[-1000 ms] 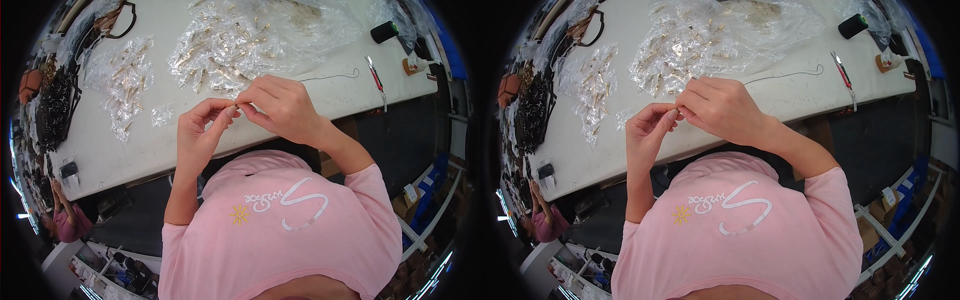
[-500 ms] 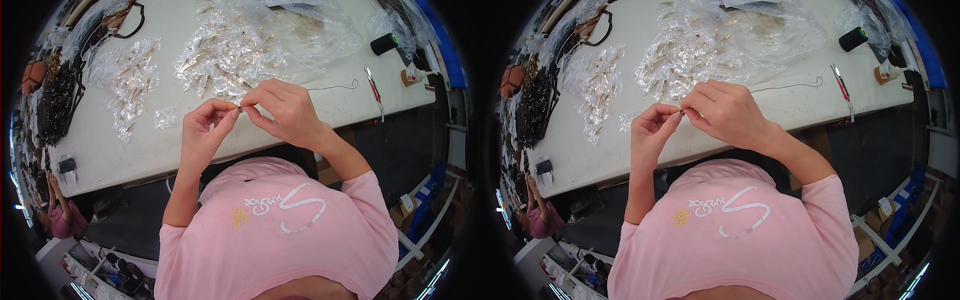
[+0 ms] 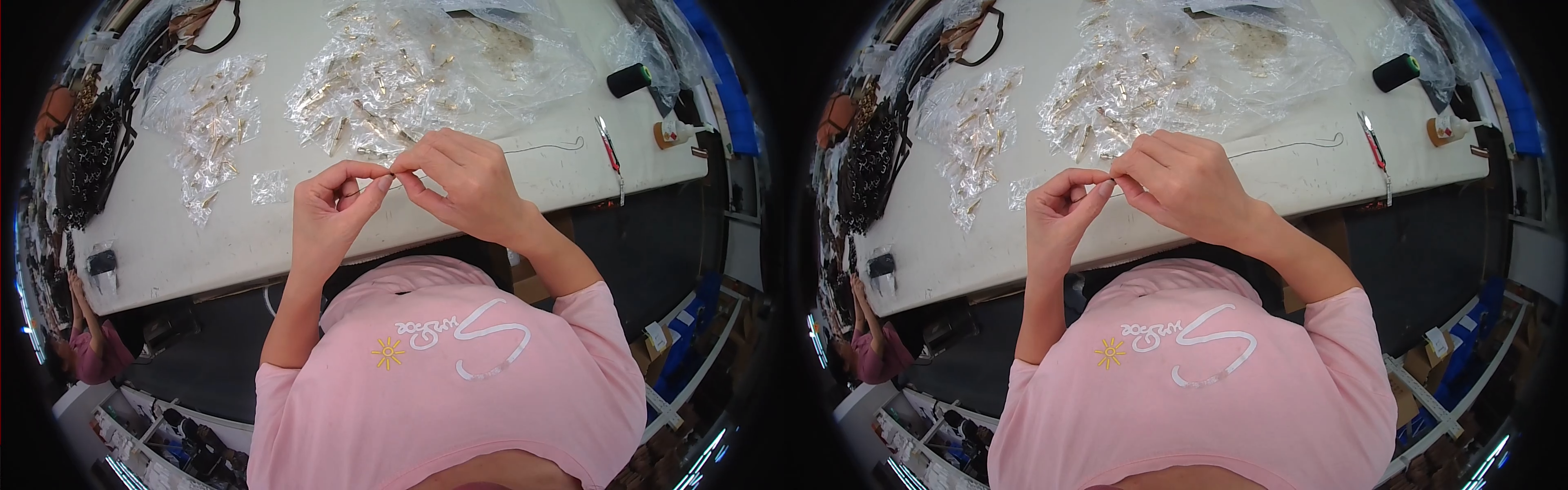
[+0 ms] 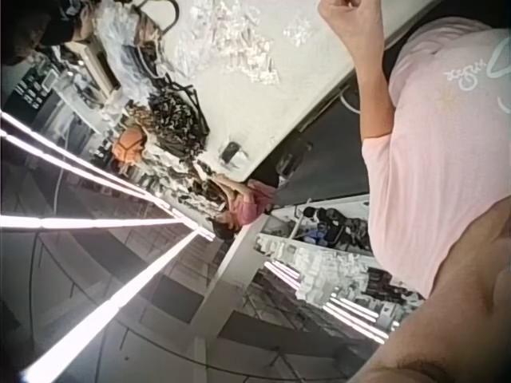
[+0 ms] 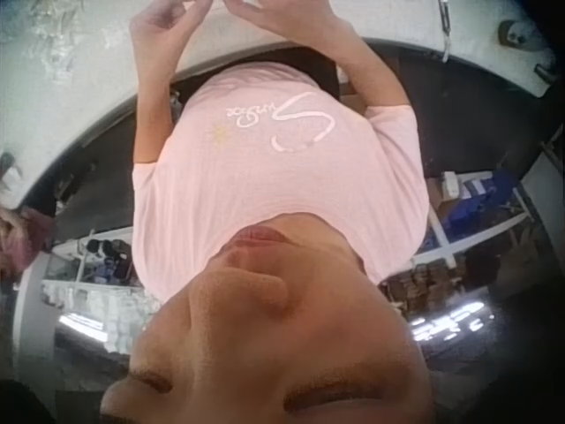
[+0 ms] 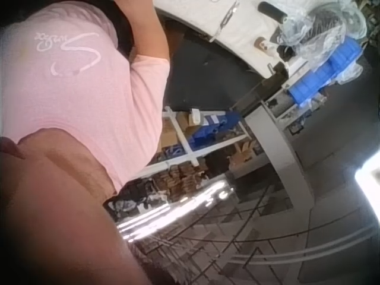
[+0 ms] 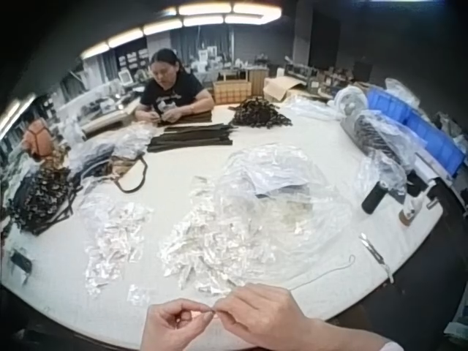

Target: Assembling small gold-colored metal hardware components by hand.

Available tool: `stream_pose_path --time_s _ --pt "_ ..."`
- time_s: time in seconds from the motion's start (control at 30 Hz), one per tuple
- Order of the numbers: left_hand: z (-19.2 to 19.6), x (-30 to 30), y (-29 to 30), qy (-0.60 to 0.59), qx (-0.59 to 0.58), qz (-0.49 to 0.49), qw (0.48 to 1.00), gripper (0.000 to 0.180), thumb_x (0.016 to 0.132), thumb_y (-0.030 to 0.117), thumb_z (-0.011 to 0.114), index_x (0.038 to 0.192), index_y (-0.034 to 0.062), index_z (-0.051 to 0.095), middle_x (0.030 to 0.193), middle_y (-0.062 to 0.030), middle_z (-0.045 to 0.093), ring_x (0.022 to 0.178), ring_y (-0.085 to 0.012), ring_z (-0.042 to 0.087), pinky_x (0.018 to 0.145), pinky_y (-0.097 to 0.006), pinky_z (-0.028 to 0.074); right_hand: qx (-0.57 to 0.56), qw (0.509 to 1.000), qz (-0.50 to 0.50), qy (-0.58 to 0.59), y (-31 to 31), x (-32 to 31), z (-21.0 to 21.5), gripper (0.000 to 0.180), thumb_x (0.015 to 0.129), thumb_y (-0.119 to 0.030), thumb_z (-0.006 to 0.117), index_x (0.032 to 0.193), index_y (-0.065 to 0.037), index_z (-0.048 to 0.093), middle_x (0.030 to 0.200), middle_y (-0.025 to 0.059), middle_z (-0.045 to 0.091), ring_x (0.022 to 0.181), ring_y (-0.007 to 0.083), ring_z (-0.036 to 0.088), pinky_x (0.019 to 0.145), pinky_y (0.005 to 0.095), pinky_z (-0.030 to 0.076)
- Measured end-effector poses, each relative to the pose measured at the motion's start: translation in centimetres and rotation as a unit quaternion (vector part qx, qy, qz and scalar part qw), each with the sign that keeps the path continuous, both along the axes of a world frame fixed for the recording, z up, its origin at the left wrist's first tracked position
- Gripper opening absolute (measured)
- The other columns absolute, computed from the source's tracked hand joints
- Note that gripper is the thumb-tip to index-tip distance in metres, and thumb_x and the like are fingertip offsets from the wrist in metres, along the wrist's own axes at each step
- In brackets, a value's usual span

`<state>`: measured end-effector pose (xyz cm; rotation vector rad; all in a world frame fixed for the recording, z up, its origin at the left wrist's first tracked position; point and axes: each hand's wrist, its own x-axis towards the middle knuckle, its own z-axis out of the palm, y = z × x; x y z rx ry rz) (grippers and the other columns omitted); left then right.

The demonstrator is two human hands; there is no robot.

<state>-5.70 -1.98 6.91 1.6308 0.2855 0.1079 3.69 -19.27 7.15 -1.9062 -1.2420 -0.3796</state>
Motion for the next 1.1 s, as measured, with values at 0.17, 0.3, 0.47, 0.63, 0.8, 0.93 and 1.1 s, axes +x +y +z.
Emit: stream_pose_path --time_s 0.17,0.3,0.47,0.63,0.8,0.93,1.1 --pt "0.19 -0.01 0.00 0.010 0.007 0.000 1.000 0.011 0.087 0.009 0.073 0.096 0.0020 0.074 0.056 0.0130 0.031 0.053 0.0016 0.026 0.049 -0.020 0.017 -0.004 1.000 0.000 0.008 0.02 -0.05 0.12 0.015 0.072 -0.005 0.073 0.083 -0.008 0.063 0.077 0.0022 0.061 0.069 0.0197 0.061 0.058 0.0311 0.050" --pt "0.13 -0.01 0.07 0.015 -0.016 0.001 1.000 0.011 0.087 0.008 0.072 0.096 0.0018 0.074 0.056 0.0134 0.030 0.053 0.0019 0.025 0.049 -0.021 0.016 -0.009 1.000 0.006 0.021 -0.10 -0.01 0.02 0.015 0.072 -0.005 0.073 0.084 -0.008 0.063 0.077 0.0021 0.061 0.069 0.0195 0.061 0.058 0.0308 0.049" --pt "-0.25 0.00 0.19 0.018 -0.027 -0.003 0.999 0.012 0.086 0.008 0.072 0.096 0.0012 0.074 0.057 0.0135 0.030 0.053 0.0019 0.024 0.049 -0.021 0.016 0.000 0.999 0.013 0.031 -0.17 0.04 -0.18 0.014 0.075 -0.005 0.073 0.086 -0.008 0.065 0.078 0.0028 0.063 0.070 0.0201 0.063 0.058 0.0312 0.050" --pt "-0.48 0.04 0.40 0.011 -0.087 0.000 0.996 0.011 0.086 0.007 0.072 0.096 0.0010 0.074 0.057 0.0136 0.031 0.054 0.0018 0.025 0.050 -0.021 0.016 0.018 0.996 0.014 0.085 -0.26 -0.35 0.24 0.017 0.077 -0.006 0.073 0.093 -0.009 0.067 0.081 0.0035 0.066 0.072 0.0197 0.065 0.059 0.0308 0.051" --pt "-0.38 -0.04 0.39 0.018 -0.094 -0.007 0.995 0.011 0.087 0.007 0.072 0.096 0.0009 0.074 0.058 0.0136 0.031 0.054 0.0018 0.025 0.050 -0.021 0.016 0.031 0.991 0.023 0.128 -0.05 -0.42 0.13 0.017 0.079 -0.005 0.072 0.095 -0.009 0.068 0.082 0.0039 0.067 0.073 0.0202 0.066 0.059 0.0302 0.051" --pt "-0.25 -0.05 0.33 0.015 -0.077 -0.002 0.997 0.011 0.087 0.007 0.072 0.095 0.0007 0.074 0.057 0.0135 0.030 0.053 0.0017 0.025 0.049 -0.021 0.016 0.020 0.992 0.031 0.121 -0.10 -0.19 0.09 0.014 0.079 -0.005 0.072 0.092 -0.009 0.069 0.081 0.0040 0.067 0.073 0.0207 0.066 0.059 0.0303 0.051" --pt "-0.36 -0.17 0.41 0.019 -0.053 -0.006 0.998 0.011 0.087 0.008 0.072 0.094 0.0007 0.074 0.057 0.0135 0.029 0.053 0.0016 0.024 0.049 -0.022 0.016 0.027 0.993 0.026 0.109 0.01 -0.17 0.02 0.012 0.077 -0.005 0.073 0.087 -0.008 0.067 0.079 0.0043 0.067 0.071 0.0210 0.066 0.060 0.0312 0.051"
